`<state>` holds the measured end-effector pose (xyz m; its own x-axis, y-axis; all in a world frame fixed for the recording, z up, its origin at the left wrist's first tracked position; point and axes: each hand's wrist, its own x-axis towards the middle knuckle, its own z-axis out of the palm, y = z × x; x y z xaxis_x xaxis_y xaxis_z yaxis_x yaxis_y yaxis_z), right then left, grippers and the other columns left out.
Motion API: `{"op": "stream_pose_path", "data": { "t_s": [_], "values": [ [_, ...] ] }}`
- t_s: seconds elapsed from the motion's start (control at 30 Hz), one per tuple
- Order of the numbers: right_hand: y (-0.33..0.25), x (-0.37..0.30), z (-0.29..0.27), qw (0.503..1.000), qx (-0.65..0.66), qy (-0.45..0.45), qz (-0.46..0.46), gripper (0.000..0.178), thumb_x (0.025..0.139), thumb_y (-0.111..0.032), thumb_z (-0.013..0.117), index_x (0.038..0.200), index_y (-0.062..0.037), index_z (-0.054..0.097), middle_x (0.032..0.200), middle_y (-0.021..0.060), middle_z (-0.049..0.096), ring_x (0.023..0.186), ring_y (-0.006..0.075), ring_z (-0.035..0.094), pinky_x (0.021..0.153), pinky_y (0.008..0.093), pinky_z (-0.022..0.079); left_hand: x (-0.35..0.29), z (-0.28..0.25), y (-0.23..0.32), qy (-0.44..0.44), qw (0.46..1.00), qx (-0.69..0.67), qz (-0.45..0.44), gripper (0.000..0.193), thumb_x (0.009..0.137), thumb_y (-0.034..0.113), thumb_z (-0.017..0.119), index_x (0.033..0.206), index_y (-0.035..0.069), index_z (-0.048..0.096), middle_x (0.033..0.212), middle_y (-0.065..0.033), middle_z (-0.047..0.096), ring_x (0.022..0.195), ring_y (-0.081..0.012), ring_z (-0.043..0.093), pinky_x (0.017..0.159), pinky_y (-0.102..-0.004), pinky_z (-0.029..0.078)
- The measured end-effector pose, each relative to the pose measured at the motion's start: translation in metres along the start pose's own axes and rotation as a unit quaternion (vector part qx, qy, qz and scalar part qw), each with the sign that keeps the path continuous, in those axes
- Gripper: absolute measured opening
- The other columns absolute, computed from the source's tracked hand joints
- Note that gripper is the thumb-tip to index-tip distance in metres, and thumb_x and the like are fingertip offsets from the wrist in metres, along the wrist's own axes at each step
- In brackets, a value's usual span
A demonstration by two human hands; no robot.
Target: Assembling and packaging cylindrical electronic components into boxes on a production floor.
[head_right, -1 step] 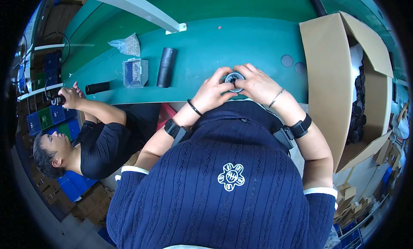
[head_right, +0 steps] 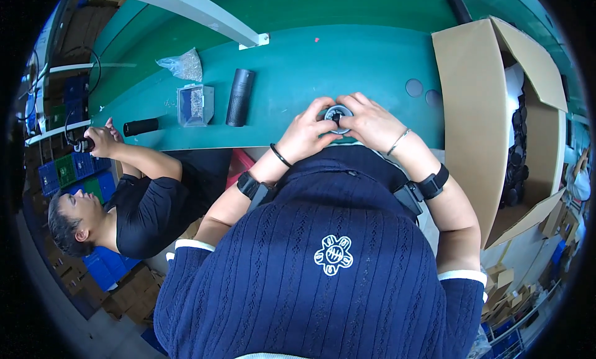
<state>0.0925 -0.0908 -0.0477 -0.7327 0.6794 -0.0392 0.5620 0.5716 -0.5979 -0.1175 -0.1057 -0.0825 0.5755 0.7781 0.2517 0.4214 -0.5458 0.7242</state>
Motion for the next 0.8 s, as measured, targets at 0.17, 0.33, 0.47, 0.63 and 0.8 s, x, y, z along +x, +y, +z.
{"op": "stream_pose_path", "data": {
  "t_s": [0.17,0.33,0.47,0.63,0.8],
  "values": [
    [0.000,0.001,0.001,0.998,0.047,0.040,-0.009,0.031,0.072,-0.011,0.074,0.102,-0.0069,0.063,0.126,0.0134,0.050,0.113,0.0318,0.049,0.095,0.0400,0.044,-0.001,-0.003,0.002,-0.009,1.000,0.005,-0.014,0.018,0.071,0.015,0.077,0.082,0.007,0.065,0.122,-0.0130,0.049,0.099,-0.0308,0.063,0.076,-0.0395,0.056],
    [0.070,-0.019,-0.012,0.948,0.143,0.183,0.218,0.048,0.075,-0.009,0.073,0.119,-0.0093,0.054,0.118,0.0154,0.052,0.109,0.0339,0.051,0.093,0.0400,0.045,0.000,-0.010,-0.001,0.009,0.998,-0.034,-0.056,0.016,0.074,0.012,0.075,0.084,0.005,0.065,0.122,-0.0145,0.048,0.101,-0.0338,0.061,0.079,-0.0406,0.054],
    [0.147,-0.058,0.024,0.891,-0.160,0.111,0.410,0.054,0.073,-0.006,0.074,0.123,-0.0125,0.054,0.118,0.0142,0.053,0.111,0.0340,0.051,0.091,0.0426,0.047,0.003,-0.013,0.000,-0.018,0.991,-0.080,-0.108,0.019,0.073,0.010,0.076,0.089,0.005,0.067,0.126,-0.0165,0.046,0.113,-0.0351,0.055,0.093,-0.0395,0.049],
    [0.166,-0.076,0.040,0.909,-0.140,0.123,0.373,0.064,0.068,-0.003,0.076,0.126,-0.0140,0.053,0.119,0.0146,0.052,0.111,0.0344,0.052,0.092,0.0430,0.047,0.004,-0.013,-0.004,-0.041,0.994,-0.056,-0.081,0.016,0.076,0.011,0.075,0.087,0.003,0.066,0.128,-0.0181,0.043,0.114,-0.0373,0.053,0.094,-0.0407,0.047],
    [0.117,-0.056,0.020,0.594,0.750,0.255,0.142,0.061,0.090,-0.018,0.063,0.141,-0.0014,0.033,0.141,0.0163,0.039,0.122,0.0285,0.049,0.098,0.0360,0.046,0.001,-0.010,-0.005,-0.011,0.993,-0.062,-0.100,0.023,0.073,0.016,0.079,0.080,0.002,0.063,0.126,-0.0194,0.045,0.114,-0.0371,0.053,0.093,-0.0396,0.047]
  ]
}}
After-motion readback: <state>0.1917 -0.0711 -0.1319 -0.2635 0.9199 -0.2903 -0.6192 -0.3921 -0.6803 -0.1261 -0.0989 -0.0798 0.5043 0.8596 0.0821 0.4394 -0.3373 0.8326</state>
